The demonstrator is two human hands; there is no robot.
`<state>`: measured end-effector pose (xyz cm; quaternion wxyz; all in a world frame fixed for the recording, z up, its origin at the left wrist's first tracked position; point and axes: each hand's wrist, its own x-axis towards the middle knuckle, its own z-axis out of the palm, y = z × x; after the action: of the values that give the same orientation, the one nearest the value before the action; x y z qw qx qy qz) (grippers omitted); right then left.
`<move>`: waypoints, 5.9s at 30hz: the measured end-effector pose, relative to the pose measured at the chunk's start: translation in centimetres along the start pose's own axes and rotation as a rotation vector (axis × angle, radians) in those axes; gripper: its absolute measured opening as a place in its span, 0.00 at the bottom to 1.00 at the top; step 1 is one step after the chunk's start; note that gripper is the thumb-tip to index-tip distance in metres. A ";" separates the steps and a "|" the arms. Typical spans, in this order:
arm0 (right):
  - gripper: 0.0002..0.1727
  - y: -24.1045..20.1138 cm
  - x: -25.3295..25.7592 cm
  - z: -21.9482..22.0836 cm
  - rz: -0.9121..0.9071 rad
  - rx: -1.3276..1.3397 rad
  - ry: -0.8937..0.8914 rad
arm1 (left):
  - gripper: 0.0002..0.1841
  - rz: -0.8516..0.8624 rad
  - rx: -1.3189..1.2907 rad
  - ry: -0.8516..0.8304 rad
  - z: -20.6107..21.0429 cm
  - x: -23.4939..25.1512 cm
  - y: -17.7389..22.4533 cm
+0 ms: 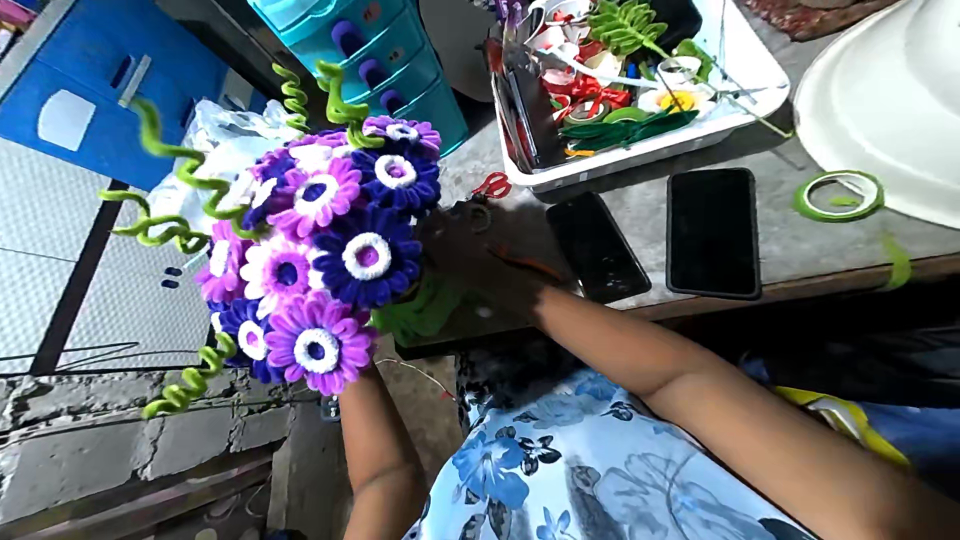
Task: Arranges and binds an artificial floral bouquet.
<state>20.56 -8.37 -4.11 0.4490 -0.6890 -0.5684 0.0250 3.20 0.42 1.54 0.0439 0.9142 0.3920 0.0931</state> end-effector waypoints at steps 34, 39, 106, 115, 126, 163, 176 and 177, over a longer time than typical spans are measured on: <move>0.13 -0.7 -1.3 -3.4 0.139 -0.084 -0.179 | 0.38 -0.209 -0.881 0.363 6.8 1.6 -0.4; 0.18 1.4 -4.3 -3.3 0.220 -0.097 -0.016 | 0.24 -0.164 -0.593 0.325 7.4 0.5 -1.3; 0.25 0.5 2.9 -14.1 -0.033 -0.420 -0.618 | 0.17 -0.298 -0.527 0.013 5.8 -0.6 -0.8; 0.13 -1.2 1.5 -13.5 -0.166 -0.229 -0.493 | 0.19 -0.310 -0.562 -0.015 6.0 -0.8 -1.2; 0.14 1.4 1.5 -13.3 -0.042 -0.418 -0.376 | 0.18 -0.277 -0.611 -0.014 6.1 -1.0 -1.4; 0.17 -2.2 -0.4 -0.9 0.230 0.272 0.125 | 0.28 -0.269 -0.623 0.219 7.1 -0.3 -0.8; 0.15 -3.4 -2.5 -3.9 0.329 0.074 0.057 | 0.20 -0.383 -0.705 0.021 6.4 -1.6 -1.2; 0.16 -3.4 -2.8 -4.5 0.333 0.090 -0.011 | 0.20 -0.373 -0.718 0.037 6.3 -1.7 -1.1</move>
<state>19.44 -13.47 -0.56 0.4659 -0.7528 -0.4471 0.1280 2.56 -0.04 -5.01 0.3694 0.7520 0.4946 0.2311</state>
